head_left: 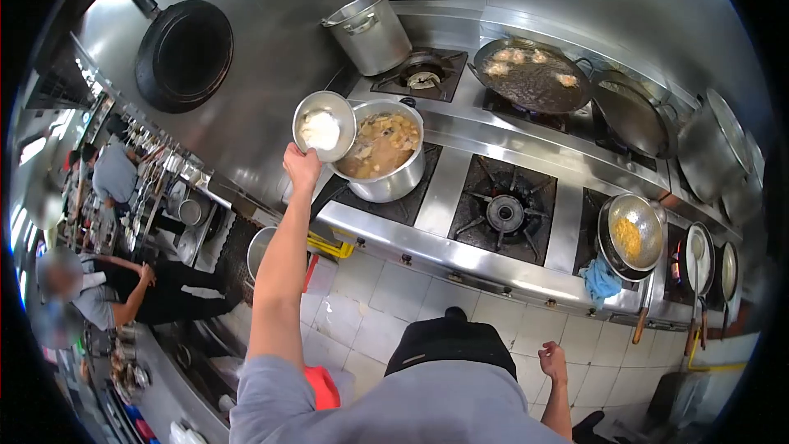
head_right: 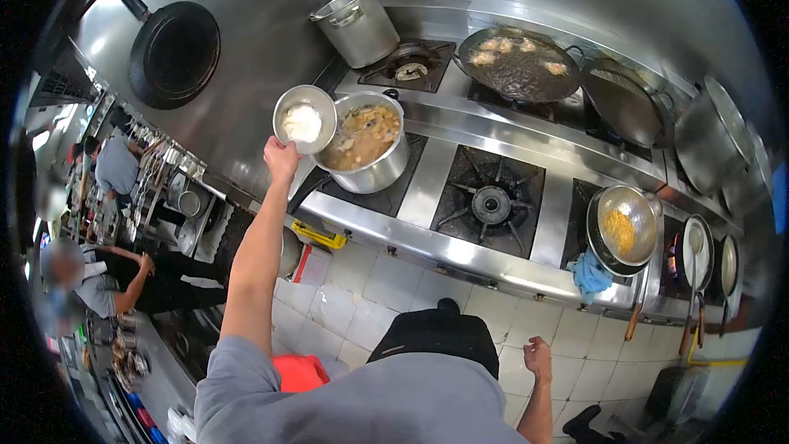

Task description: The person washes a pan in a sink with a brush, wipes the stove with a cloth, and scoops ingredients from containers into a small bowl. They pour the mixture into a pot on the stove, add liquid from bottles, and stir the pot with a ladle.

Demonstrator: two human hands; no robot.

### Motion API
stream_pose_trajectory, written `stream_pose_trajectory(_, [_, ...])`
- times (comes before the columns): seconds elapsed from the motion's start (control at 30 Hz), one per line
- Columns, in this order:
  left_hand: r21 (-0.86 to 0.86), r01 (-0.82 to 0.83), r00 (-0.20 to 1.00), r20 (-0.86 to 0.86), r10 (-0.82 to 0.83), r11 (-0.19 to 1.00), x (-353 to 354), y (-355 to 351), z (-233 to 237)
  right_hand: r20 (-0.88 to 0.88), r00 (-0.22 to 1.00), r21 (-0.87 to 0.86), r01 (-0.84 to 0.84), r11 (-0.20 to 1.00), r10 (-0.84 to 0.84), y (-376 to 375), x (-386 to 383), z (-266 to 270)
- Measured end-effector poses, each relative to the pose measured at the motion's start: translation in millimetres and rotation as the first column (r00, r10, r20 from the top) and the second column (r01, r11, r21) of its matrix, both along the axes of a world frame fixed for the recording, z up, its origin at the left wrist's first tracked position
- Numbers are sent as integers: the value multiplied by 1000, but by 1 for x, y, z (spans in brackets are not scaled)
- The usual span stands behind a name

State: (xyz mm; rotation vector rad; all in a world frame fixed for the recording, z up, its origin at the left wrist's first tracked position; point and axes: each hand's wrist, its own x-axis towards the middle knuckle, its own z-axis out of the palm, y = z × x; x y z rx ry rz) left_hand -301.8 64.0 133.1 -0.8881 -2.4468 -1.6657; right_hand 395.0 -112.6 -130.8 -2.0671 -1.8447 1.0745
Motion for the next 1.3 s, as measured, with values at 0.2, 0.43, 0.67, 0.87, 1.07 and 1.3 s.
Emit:
stream_pose_trajectory(0.2, [-139,-4,948,-316,-41,990,-2,6,-6,-16,1000,-8,-18,1000,18,-35,-26,-2])
stream_pose_trajectory(0.43, [-149,119,754,-630,-187,982,-10,19,-15,-2,1000,71,31,997,-31,-54,-35,17])
stream_pose_trajectory(0.67, [-255,169,523,-795,-306,952,-29,29,-28,-3,990,159,141,977,-142,-80,-15,39])
stream_pose_trajectory(0.87, [-308,277,659,-629,-413,910,-16,15,-19,-74,922,399,378,836,-381,-70,12,81])
stream_pose_trajectory(1.07, [-255,-137,781,-622,-54,957,-29,22,-29,-214,683,471,699,538,-699,-16,100,157])
stream_pose_trajectory(1.3, [145,-44,973,229,10,989,-75,26,-69,276,799,680,229,696,-534,100,238,46])
